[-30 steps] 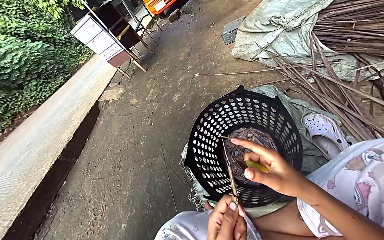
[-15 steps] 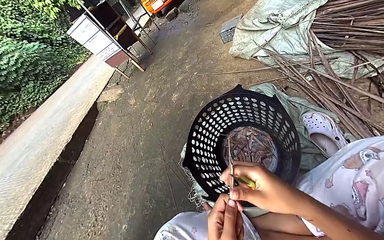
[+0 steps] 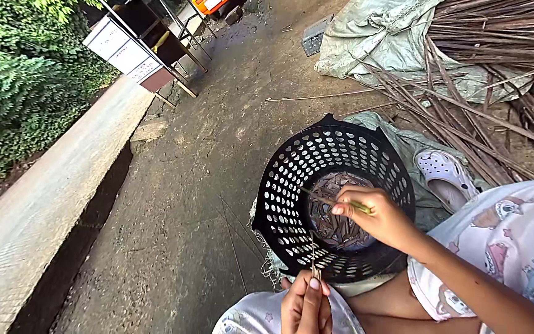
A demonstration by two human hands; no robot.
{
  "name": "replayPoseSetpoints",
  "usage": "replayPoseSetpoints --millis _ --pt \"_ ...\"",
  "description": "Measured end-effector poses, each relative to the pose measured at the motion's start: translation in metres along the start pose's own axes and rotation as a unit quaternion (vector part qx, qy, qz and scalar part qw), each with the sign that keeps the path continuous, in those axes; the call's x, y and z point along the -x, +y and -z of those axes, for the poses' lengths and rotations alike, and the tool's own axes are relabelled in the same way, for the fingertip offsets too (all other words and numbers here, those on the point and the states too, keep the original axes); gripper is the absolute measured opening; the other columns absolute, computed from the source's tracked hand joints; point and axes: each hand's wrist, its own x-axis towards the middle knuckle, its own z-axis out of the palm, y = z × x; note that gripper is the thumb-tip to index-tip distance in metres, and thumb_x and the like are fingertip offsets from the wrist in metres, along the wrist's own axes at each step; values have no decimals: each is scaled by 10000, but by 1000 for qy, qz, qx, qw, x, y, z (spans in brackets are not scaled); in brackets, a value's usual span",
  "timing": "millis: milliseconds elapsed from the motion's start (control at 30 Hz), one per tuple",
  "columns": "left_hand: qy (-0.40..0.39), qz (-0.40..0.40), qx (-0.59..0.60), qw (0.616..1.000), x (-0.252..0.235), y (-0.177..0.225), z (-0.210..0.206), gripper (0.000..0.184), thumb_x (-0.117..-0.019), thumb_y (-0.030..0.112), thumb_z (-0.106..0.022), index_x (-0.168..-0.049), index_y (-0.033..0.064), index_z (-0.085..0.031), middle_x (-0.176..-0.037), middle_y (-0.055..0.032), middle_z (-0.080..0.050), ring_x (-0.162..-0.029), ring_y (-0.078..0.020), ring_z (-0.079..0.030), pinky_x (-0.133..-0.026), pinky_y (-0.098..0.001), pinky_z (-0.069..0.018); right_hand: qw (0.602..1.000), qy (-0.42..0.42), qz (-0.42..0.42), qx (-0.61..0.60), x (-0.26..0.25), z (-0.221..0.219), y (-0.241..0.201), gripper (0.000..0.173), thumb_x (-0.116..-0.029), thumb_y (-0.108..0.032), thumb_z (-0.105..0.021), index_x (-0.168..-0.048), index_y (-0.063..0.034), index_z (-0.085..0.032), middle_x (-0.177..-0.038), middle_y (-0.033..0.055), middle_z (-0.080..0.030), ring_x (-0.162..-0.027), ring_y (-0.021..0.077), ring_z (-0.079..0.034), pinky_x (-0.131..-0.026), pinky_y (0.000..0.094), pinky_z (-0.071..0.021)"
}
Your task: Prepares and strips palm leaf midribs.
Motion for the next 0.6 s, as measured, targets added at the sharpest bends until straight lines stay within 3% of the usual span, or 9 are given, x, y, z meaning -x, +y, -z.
replayPoseSetpoints --millis 100,133,200,233,333,400,467,533,600 --pt "2 4 18 1000 1 0 2 385 -1039 -9 -220 -893 159 -534 -520 211 -426 -425 142 -354 -418 -55 -281 996 -4 -67 51 -5 10 6 318 -959 -155 -606 -755 84 -645 -730 131 -622 -645 105 -532 -597 245 -411" --pt "2 5 21 1000 1 0 2 387 -1039 -8 -218 -890 157 -534 -517 208 -425 -422 141 -353 -416 -55 -279 992 -26 -102 67 -5 13 3 321 -980 -172 -594 -834 104 -665 -788 175 -646 -685 188 -578 -626 338 -445" --pt "2 4 23 1000 1 0 2 388 -1038 -8 -215 -886 154 -533 -516 202 -427 -420 137 -356 -413 -55 -282 979 -93 -173 58 -4 17 -7 413 -1028 -223 -558 -1205 142 -639 -1067 290 -665 -904 372 -643 -791 528 -492" --pt "2 4 23 1000 0 0 2 388 -1037 -8 -213 -886 152 -532 -518 201 -427 -421 136 -357 -414 -55 -284 974 -117 -189 35 -3 16 -10 470 -1035 -249 -548 -1318 124 -582 -1149 290 -641 -957 363 -625 -832 510 -490" --pt "-4 13 27 1000 -1 -1 1 377 -1043 -6 -215 -899 144 -530 -531 198 -440 -425 136 -365 -419 -52 -295 959 -175 -204 -85 5 9 -23 547 -1022 -295 -509 -1413 88 -500 -1196 223 -577 -935 200 -556 -781 321 -464" --pt "-10 21 33 999 -2 -2 0 369 -1049 1 -216 -905 135 -528 -547 189 -459 -428 135 -372 -424 -47 -307 942 -216 -197 -166 9 6 -32 540 -1016 -321 -502 -1364 92 -526 -1135 146 -550 -840 80 -494 -690 221 -399" --pt "-18 25 27 999 -3 -4 0 360 -1056 10 -231 -913 129 -540 -580 182 -503 -448 135 -405 -445 -42 -338 921 -234 -160 -269 16 -2 -35 354 -999 -223 -548 -1126 102 -605 -947 25 -559 -734 -65 -461 -636 102 -363" --pt "-35 25 -3 999 -2 -7 1 330 -1050 2 -274 -938 107 -566 -651 165 -587 -520 123 -495 -513 -55 -411 922 -220 -116 -296 21 -12 -34 192 -962 -81 -584 -905 91 -647 -807 14 -605 -703 -102 -508 -655 57 -405" --pt "-58 30 -52 997 3 -10 5 261 -1045 -8 -316 -1009 61 -565 -764 143 -655 -647 96 -601 -628 -92 -502 949 -179 -88 -243 23 -16 -32 195 -948 -46 -597 -849 110 -658 -783 74 -626 -709 -62 -502 -662 77 -385"
